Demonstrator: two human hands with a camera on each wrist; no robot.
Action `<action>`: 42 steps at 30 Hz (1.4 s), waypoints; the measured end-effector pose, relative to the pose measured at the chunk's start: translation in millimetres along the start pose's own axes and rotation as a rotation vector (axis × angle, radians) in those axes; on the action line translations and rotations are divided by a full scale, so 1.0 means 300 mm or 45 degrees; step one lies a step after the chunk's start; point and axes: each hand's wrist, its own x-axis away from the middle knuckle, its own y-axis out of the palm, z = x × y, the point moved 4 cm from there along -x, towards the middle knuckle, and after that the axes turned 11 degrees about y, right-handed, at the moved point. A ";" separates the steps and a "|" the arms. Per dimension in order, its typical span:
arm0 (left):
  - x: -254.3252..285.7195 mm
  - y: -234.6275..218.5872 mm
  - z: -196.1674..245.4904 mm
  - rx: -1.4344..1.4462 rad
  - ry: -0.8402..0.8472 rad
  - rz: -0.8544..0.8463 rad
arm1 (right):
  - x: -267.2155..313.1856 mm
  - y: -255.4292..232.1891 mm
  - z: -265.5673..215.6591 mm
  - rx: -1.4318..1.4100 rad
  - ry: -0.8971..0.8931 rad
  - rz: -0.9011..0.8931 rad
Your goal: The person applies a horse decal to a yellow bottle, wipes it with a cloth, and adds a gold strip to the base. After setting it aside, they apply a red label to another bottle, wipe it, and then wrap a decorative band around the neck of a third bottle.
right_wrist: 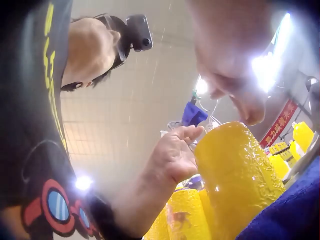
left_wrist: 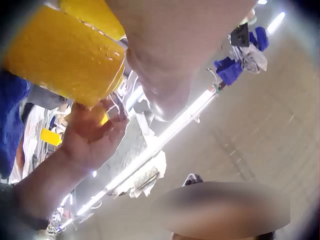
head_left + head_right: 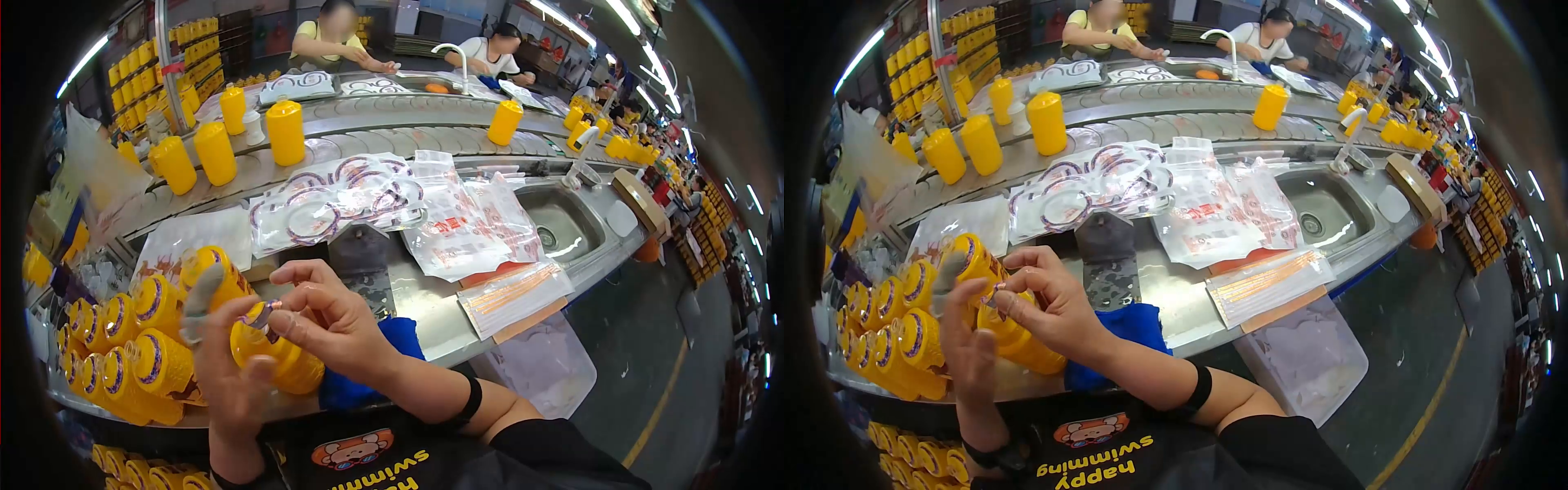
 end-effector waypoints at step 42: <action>0.134 -0.032 -0.023 -0.129 -0.074 -0.067 | 0.089 -0.012 0.041 0.120 0.128 0.030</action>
